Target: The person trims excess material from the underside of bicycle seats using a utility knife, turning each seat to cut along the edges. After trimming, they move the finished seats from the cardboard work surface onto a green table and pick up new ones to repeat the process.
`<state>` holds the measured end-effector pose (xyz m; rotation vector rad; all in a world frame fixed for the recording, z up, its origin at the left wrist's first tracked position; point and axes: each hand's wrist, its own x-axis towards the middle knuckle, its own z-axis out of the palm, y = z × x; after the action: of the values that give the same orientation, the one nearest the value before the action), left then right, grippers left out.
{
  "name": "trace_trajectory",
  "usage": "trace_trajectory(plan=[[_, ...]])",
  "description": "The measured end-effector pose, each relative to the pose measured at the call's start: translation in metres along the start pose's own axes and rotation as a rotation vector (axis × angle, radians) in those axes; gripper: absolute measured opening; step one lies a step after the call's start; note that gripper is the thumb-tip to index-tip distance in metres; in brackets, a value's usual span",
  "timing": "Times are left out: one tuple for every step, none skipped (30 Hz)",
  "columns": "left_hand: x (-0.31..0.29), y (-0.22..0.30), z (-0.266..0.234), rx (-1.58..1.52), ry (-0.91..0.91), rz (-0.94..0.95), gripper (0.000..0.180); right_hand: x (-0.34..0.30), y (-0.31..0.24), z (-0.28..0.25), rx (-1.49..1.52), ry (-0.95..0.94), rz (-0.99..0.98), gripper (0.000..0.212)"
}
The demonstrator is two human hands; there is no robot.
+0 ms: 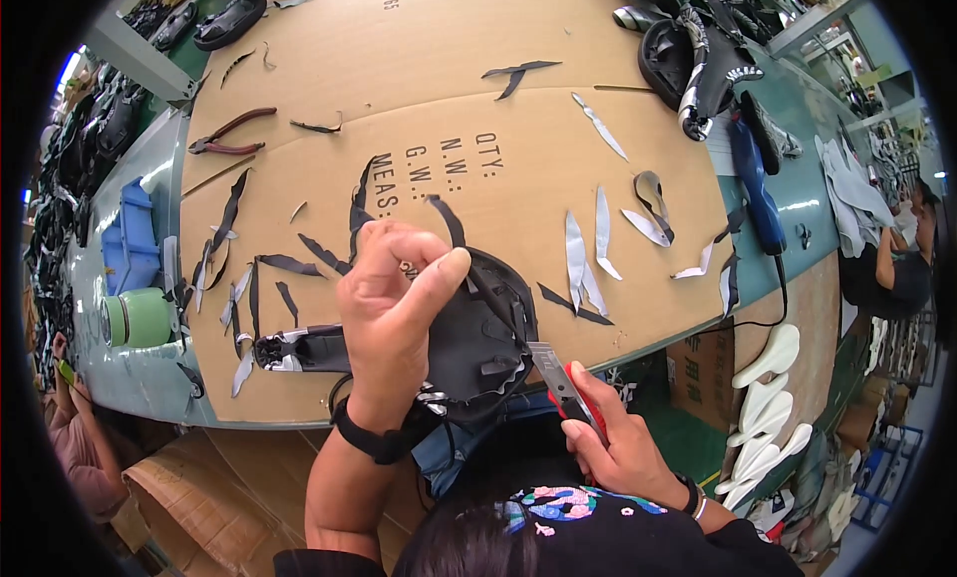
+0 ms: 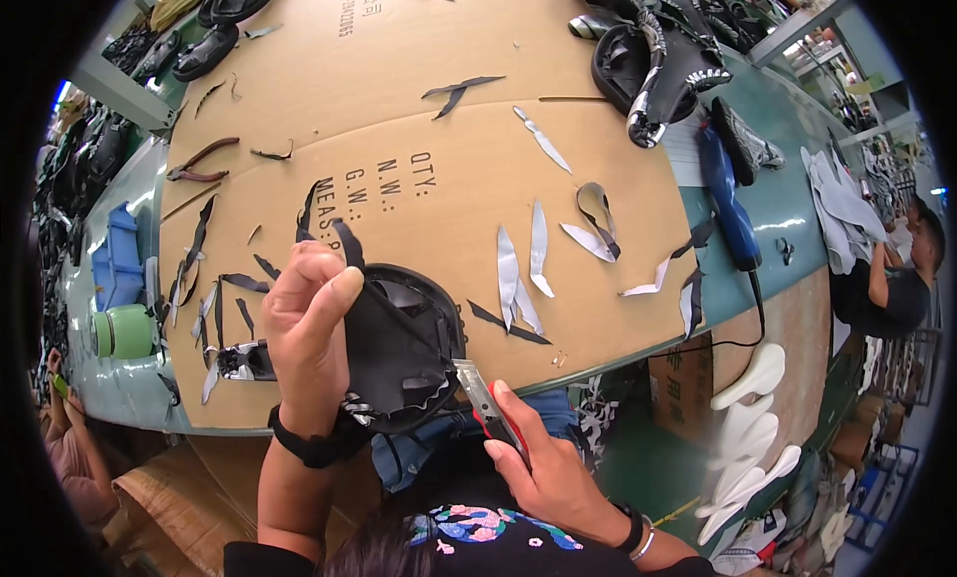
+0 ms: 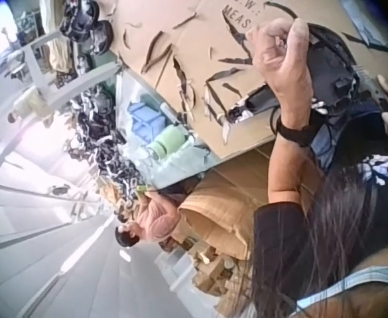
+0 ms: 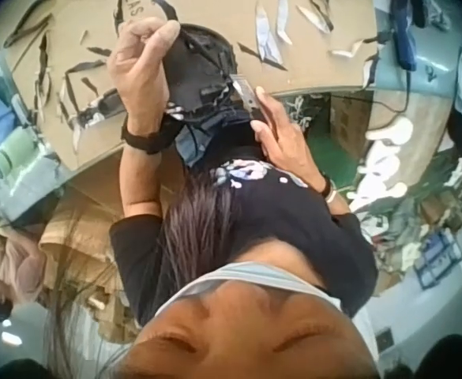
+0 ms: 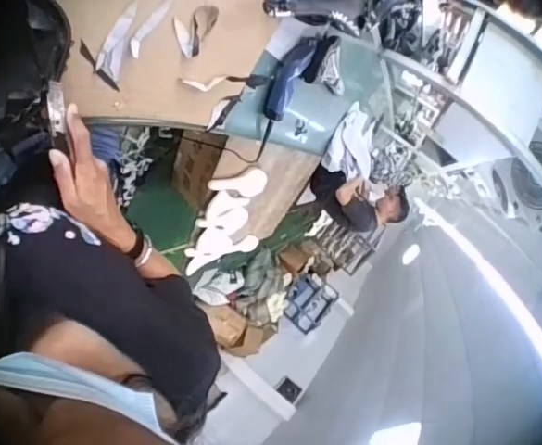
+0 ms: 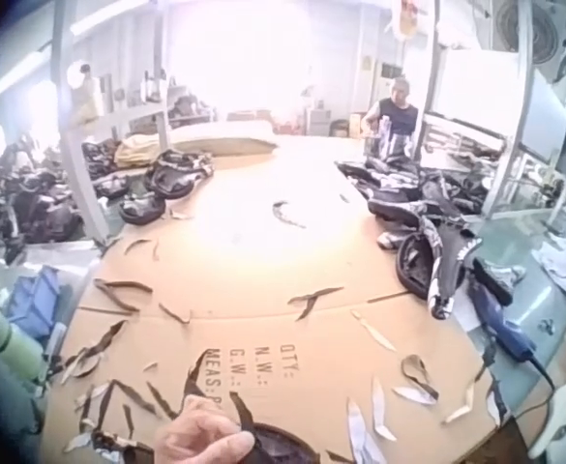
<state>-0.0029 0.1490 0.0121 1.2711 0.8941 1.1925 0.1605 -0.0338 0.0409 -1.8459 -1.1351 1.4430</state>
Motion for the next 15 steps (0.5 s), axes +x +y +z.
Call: trace_trajectory(plan=[[0.000, 0.002, 0.000, 0.020, -0.022, -0.039, 0.010, 0.001, 0.006, 0.004, -0.001, 0.002, -0.006, 0.060], [0.001, 0.004, 0.000, 0.043, -0.044, -0.076, 0.011, 0.004, 0.015, 0.009, -0.168, 0.117, -0.202, 0.059], [0.002, 0.005, 0.000, 0.177, -0.108, -0.003, 0.011, 0.007, 0.020, 0.012, -0.335, 0.235, -0.394, 0.058], [0.001, 0.010, -0.006, 0.366, -0.218, 0.037, 0.016, 0.007, 0.020, 0.010, -0.332, 0.238, -0.401, 0.058], [0.000, 0.017, -0.010, 0.447, -0.185, 0.019, 0.025, 0.007, 0.020, 0.007, -0.417, 0.241, -0.381, 0.059], [-0.001, 0.023, -0.020, 0.534, -0.142, -0.003, 0.035, 0.008, 0.021, 0.006, -0.502, 0.234, -0.365, 0.059], [0.000, 0.023, -0.037, 0.741, -0.142, -0.064, 0.050, 0.008, 0.021, 0.003, -0.496, 0.235, -0.371, 0.059], [0.001, 0.026, -0.051, 0.880, -0.230, -0.127, 0.055, 0.011, 0.020, -0.001, -0.524, 0.236, -0.419, 0.059], [0.004, 0.034, -0.058, 0.912, -0.434, -0.263, 0.054, 0.015, 0.020, -0.006, -0.549, 0.229, -0.475, 0.060], [0.007, 0.042, -0.061, 0.934, -0.637, -0.404, 0.052, 0.018, 0.023, -0.011, -0.540, 0.220, -0.490, 0.060], [0.001, 0.037, -0.062, 0.757, -0.633, -0.533, 0.048, 0.022, 0.026, -0.016, -0.520, 0.170, -0.525, 0.060], [-0.003, 0.034, -0.060, 0.576, -0.619, -0.654, 0.044, 0.029, 0.028, -0.022, -0.501, 0.118, -0.563, 0.060], [-0.009, 0.040, -0.054, 0.410, -0.528, -0.820, 0.035, 0.035, 0.027, -0.027, -0.519, 0.076, -0.592, 0.060], [-0.016, 0.041, -0.048, 0.419, -0.506, -0.821, 0.035, 0.043, 0.027, -0.029, -0.511, 0.063, -0.609, 0.060], [-0.022, 0.040, -0.043, 0.334, -0.367, -0.760, 0.034, 0.050, 0.028, -0.030, -0.531, 0.068, -0.630, 0.062]])
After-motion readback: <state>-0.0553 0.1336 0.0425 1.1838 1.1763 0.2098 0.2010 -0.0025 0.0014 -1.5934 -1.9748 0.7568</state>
